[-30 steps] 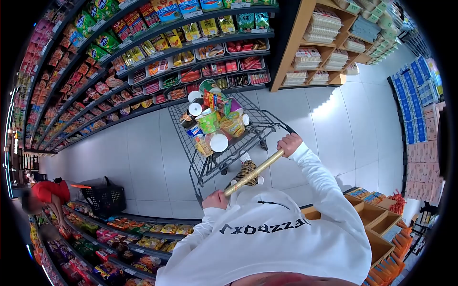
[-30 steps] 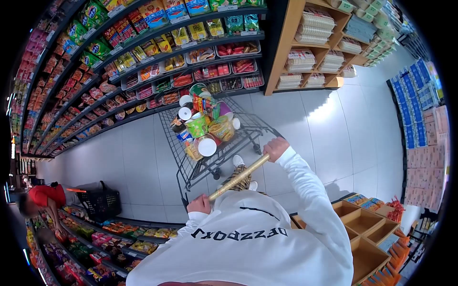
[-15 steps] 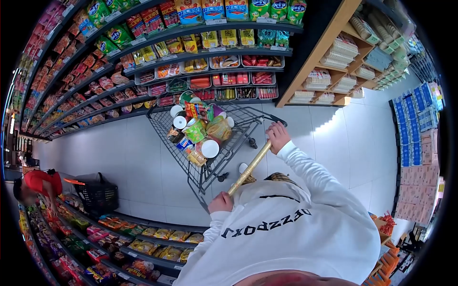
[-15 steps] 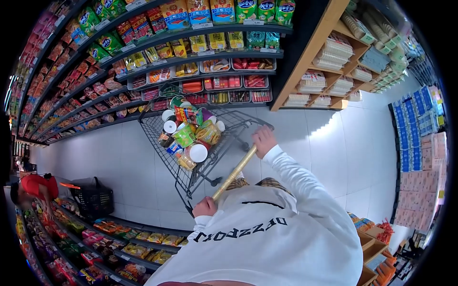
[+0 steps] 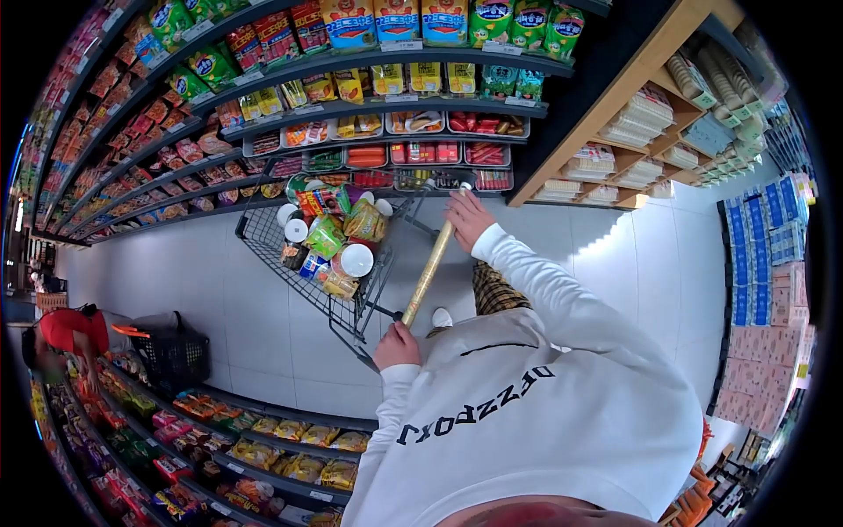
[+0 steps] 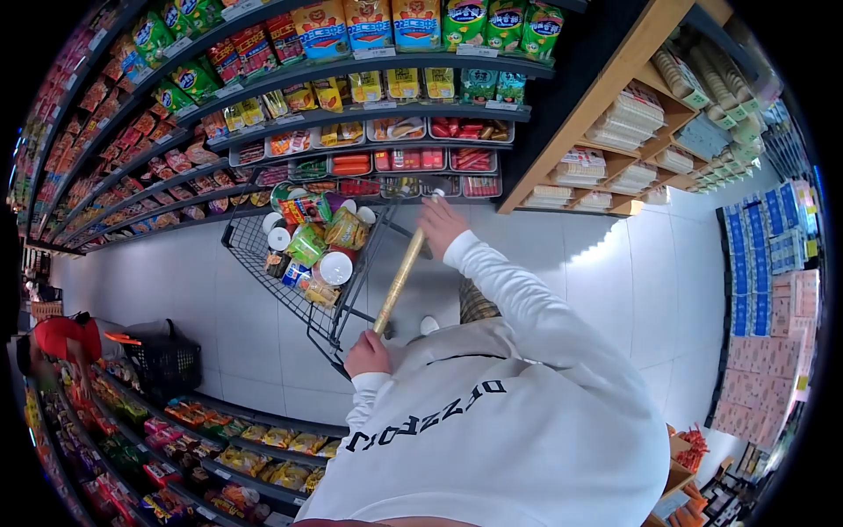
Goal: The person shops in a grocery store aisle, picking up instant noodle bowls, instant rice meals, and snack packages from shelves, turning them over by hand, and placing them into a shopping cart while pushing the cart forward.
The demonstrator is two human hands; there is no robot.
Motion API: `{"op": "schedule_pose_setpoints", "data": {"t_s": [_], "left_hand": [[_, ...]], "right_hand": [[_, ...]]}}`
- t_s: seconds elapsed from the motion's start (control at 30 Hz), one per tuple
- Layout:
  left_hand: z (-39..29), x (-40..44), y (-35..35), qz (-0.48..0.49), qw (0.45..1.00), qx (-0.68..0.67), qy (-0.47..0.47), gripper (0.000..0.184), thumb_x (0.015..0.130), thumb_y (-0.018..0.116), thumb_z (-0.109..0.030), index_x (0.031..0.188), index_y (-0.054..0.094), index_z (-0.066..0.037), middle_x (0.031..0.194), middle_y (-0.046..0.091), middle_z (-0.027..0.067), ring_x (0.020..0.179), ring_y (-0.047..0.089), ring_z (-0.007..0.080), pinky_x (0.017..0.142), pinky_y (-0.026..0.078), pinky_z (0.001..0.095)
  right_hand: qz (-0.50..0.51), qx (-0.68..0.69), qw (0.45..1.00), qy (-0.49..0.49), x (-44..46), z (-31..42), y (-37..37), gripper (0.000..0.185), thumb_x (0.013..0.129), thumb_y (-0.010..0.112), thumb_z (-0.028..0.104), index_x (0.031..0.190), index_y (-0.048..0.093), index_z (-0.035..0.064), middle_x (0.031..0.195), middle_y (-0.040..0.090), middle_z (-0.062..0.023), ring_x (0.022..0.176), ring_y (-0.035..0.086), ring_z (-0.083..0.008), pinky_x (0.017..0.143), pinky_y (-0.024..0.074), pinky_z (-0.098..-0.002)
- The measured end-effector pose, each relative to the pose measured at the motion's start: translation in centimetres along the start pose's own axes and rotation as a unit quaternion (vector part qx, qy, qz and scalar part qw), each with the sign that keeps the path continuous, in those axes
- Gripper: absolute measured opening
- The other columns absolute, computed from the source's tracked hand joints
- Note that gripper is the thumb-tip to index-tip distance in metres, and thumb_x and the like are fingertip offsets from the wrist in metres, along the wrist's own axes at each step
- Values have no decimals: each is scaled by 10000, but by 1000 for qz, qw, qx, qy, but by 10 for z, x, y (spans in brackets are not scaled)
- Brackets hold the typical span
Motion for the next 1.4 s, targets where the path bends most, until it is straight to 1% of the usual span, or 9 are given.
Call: {"op": "schedule_pose_setpoints", "data": {"t_s": [0.3,0.47,0.6,0.73,0.83,0.9,1.1,1.2,1.4], "left_hand": [[-37,43,5,-50,996,30,-73,397,987,435,-313,784,661,-57,672,655,186,627,646,413,560,501,512],[-36,58,17,-72,991,23,-106,374,958,466,-337,779,685,-92,643,643,169,611,640,400,547,497,489],[-48,68,17,-73,988,-4,-133,383,955,463,-339,772,687,-88,639,653,144,616,651,378,561,501,484],[-54,81,16,-90,984,16,-154,384,948,468,-339,780,692,-77,645,653,148,621,649,383,567,499,486],[-59,85,22,-108,979,24,-174,375,941,478,-337,788,696,-73,653,646,168,622,639,399,568,489,495],[-59,94,22,-118,975,35,-184,363,934,492,-342,804,707,-80,662,642,181,623,633,410,562,482,503],[-61,106,24,-126,972,45,-191,364,935,499,-361,816,712,-91,669,651,175,630,638,408,565,486,500],[-57,112,26,-143,970,51,-188,365,942,500,-367,837,721,-96,672,655,169,632,642,404,564,488,496],[-62,123,26,-150,966,50,-204,371,948,499,-380,853,729,-105,682,662,167,641,648,400,570,498,490]], "right_hand": [[-18,127,988,-83,58,-69,-1,516,721,604,-5,1227,550,80,1321,514,-164,1350,418,-367,1170,286,-517],[-214,219,927,216,79,-183,-28,607,741,545,-45,1340,464,12,1371,493,-215,1303,457,-395,1109,362,-421],[-306,180,873,335,97,-331,-4,636,820,642,70,1399,396,-29,1330,511,-280,1240,508,-427,1069,397,-402],[-302,158,856,390,128,-399,4,557,806,698,209,1284,533,-24,1217,579,-305,1138,540,-466,1012,419,-468],[-354,167,847,359,142,-447,54,491,812,689,442,1120,682,59,1154,654,-237,1105,568,-442,1006,428,-472],[-149,21,906,395,157,-449,33,558,813,685,510,1144,677,61,1182,654,-221,1129,574,-421,1028,420,-459],[-160,-14,924,346,146,-456,54,647,789,705,587,1156,680,56,1190,664,-199,1152,585,-380,1044,413,-430],[-165,317,873,332,140,-399,-9,746,680,831,565,1157,673,14,1157,675,-189,1114,611,-343,989,452,-390],[-99,301,897,309,136,-403,-16,810,678,876,488,1231,591,-31,1148,673,-197,1078,633,-309,955,478,-363]]}}
Point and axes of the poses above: each hand's wrist, its own x-axis towards the middle knuckle, its own y-axis out of the palm, z = x × y, the point moved 2 cm from there along x, towards the middle knuckle
